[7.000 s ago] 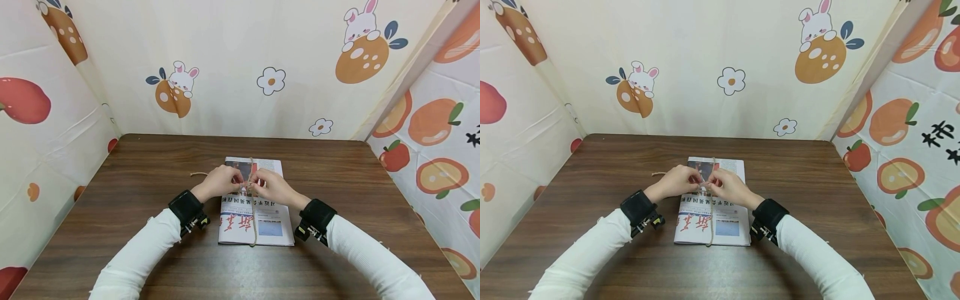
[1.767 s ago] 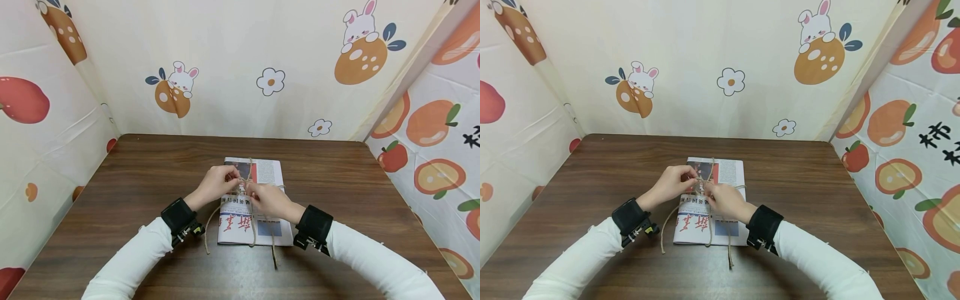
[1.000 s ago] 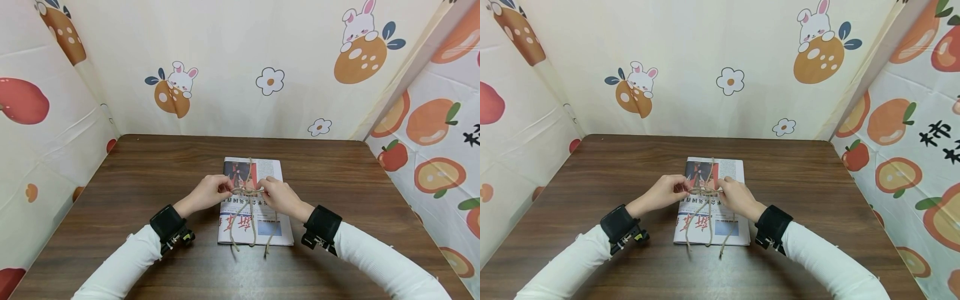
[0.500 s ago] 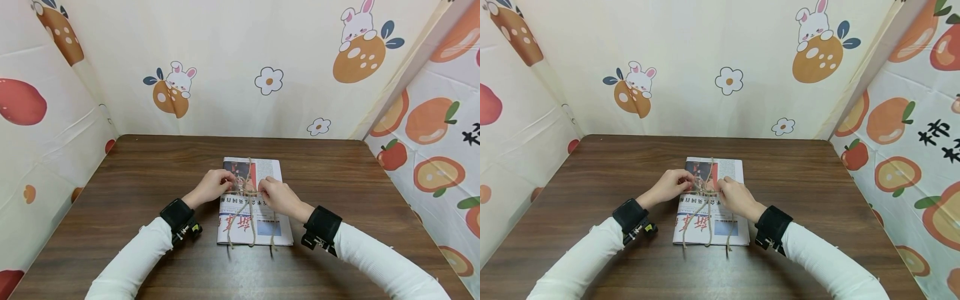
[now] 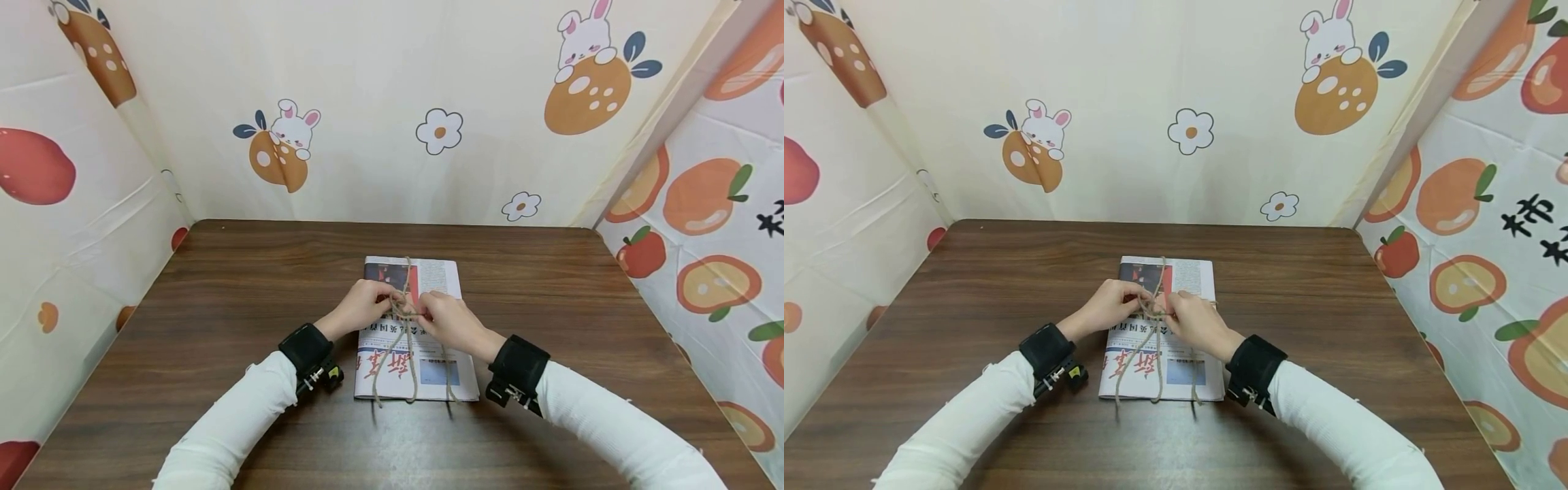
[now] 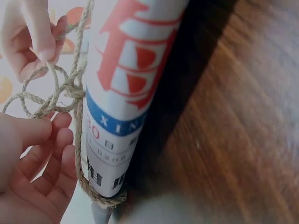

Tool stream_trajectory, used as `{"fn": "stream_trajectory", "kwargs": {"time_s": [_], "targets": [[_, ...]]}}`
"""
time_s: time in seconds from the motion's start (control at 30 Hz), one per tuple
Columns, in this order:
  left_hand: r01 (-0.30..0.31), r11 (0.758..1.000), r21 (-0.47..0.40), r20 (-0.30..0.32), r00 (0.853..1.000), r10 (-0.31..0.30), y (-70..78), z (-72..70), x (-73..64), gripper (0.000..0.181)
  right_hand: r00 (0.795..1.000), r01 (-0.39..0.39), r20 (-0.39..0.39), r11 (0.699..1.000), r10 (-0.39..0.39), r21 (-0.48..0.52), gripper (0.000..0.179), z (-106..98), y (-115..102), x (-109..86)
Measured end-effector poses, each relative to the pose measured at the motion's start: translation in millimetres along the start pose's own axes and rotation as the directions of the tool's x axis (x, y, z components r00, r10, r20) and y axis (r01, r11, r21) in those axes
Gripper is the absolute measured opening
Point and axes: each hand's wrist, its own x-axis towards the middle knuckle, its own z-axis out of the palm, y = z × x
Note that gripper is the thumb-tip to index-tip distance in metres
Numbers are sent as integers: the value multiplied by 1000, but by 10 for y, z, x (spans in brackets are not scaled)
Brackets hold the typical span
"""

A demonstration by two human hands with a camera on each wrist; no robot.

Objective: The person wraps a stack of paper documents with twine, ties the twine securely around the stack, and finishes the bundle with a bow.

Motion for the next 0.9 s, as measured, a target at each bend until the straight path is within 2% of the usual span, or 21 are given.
{"fn": "stream_trajectory", "kwargs": {"time_s": [0.13, 0.27, 0.33, 0.5, 0.9], "targets": [[11, 999, -47, 5, 1000, -11, -7, -4, -8, 18, 1000, -18, -7, 1000, 18, 12, 8, 31, 24, 37], [24, 997, -77, 19, 1000, -23, 0, -11, 4, 12, 999, -11, -37, 1000, 10, -13, 15, 39, 54, 77], [24, 997, -79, 31, 999, -21, 10, -9, 15, 11, 999, 6, -53, 999, -8, -34, 16, 37, 59, 92], [7, 998, -65, 43, 999, -4, 39, 14, 51, 11, 996, 37, -79, 997, -42, -61, 3, 42, 61, 118], [53, 995, -85, 102, 994, -45, 92, 56, 71, 11, 994, 52, -97, 997, -58, -61, 8, 71, 62, 131]]}}
